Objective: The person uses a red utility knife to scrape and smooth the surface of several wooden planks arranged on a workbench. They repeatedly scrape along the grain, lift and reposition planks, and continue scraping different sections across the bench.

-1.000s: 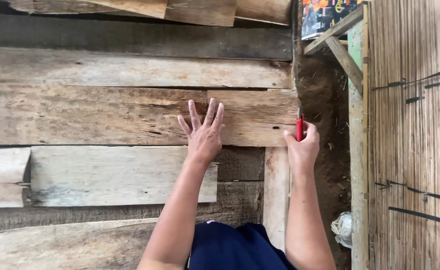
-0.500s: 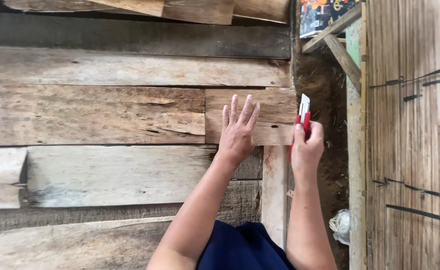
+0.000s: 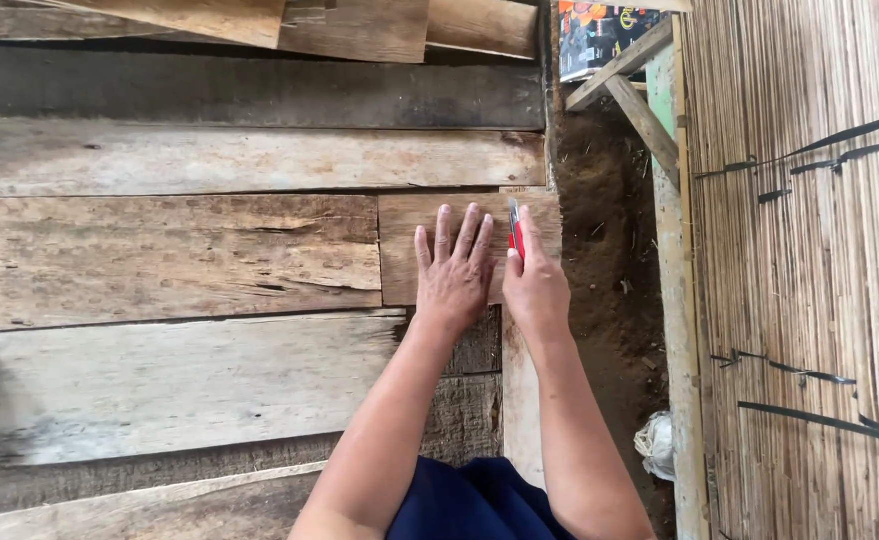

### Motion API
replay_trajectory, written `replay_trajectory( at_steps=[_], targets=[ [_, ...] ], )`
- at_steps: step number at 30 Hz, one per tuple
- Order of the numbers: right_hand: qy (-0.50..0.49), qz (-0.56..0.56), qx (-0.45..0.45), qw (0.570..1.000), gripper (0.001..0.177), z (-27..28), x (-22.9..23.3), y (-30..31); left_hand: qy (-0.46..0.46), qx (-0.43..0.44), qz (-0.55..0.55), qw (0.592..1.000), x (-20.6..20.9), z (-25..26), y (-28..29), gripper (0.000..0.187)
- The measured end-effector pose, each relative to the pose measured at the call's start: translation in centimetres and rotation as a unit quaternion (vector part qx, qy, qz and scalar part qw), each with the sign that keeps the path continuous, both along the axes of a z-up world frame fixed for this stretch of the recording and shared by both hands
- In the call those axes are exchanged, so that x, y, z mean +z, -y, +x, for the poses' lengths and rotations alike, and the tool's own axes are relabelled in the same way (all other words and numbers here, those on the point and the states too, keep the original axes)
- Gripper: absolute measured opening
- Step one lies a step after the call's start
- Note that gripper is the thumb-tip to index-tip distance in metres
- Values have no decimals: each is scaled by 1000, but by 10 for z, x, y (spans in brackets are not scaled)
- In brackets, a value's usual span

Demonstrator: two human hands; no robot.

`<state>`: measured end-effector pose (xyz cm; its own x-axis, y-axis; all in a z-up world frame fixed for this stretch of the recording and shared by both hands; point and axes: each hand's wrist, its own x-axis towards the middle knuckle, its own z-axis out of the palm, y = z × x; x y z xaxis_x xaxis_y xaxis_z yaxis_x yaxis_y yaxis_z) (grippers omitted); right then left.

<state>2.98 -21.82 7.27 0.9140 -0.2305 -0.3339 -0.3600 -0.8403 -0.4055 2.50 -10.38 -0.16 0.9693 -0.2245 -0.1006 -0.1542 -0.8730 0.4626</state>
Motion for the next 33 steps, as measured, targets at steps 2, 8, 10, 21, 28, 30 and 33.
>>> replay_trajectory(
  at_steps=[2,8,10,21,28,30,33],
  targets=[
    [-6,-21,11,1000,62,5,-6,-2,7,1,0,1000,-4,0,0,61],
    [-4,-57,39,998,63,9,-12,-9,-16,7,11,1000,-9,-1,4,63],
    [2,-66,42,997,63,9,-16,-10,-32,11,15,999,-7,0,7,64],
    [4,-76,40,996,64,9,-20,-12,-195,-11,-7,981,26,15,2,68],
    [-4,-81,59,995,64,14,-30,-6,-209,-15,-18,978,34,15,0,69],
    [21,-86,58,994,64,16,-32,-7,-198,-15,-20,980,39,16,-1,69],
    [20,-85,54,995,66,11,-40,-5,-203,-16,-21,979,32,14,0,70]
  ],
)
